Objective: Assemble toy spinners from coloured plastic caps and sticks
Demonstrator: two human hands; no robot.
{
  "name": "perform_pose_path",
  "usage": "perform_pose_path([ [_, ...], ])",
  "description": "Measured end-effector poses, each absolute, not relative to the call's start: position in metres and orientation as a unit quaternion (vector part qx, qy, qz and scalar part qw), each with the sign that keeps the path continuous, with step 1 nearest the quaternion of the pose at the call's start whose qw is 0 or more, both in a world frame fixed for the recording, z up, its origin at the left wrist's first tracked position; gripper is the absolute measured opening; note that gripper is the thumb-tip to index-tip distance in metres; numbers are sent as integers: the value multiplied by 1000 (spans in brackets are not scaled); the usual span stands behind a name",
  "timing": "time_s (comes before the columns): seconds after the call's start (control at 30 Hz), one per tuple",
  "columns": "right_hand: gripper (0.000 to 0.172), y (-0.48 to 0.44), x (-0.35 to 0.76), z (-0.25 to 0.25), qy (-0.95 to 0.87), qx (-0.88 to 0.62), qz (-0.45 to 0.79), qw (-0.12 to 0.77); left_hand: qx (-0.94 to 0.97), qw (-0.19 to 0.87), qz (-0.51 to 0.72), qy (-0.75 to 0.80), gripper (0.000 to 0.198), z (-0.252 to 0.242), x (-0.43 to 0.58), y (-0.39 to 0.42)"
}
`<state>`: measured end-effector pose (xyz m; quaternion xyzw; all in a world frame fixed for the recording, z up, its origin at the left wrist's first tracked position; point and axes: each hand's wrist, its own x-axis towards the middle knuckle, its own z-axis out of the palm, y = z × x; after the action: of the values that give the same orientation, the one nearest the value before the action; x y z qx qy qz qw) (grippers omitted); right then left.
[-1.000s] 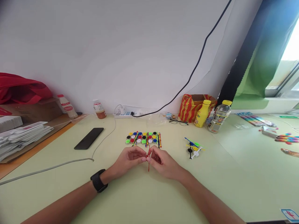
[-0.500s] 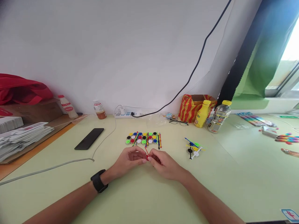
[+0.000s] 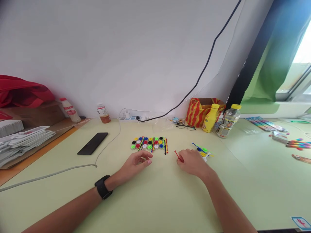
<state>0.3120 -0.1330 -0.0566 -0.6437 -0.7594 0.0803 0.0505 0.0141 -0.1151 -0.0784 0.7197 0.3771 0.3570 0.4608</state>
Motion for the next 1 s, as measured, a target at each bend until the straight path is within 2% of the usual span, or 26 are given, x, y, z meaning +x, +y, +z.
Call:
perform_pose_path([
  [0.23, 14, -124, 327, -50, -685, -727, 34, -16, 730, 451, 339, 387, 29, -79, 14, -114],
  [0.4, 2, -120, 345, -49, -665, -746, 22, -9, 737, 447, 338, 377, 28, -78, 14, -114],
  [0.5, 12, -117, 356, -50, -648, -759, 35, 44, 737, 448, 342, 373, 27, -77, 14, -115],
  [0.67, 64, -111, 382, -66, -561, -815, -3, 147, 741, 445, 334, 375, 26, -76, 14, -116],
  [0.77, 82, -110, 395, -79, -534, -832, 43, 147, 746, 442, 331, 373, 26, -76, 13, -116],
  [0.87, 82, -110, 395, -86, -549, -818, 88, 146, 746, 443, 331, 371, 25, -77, 13, -116],
  [1.0, 62, -111, 375, -95, -618, -770, 95, 126, 743, 446, 336, 369, 24, -78, 13, -115],
])
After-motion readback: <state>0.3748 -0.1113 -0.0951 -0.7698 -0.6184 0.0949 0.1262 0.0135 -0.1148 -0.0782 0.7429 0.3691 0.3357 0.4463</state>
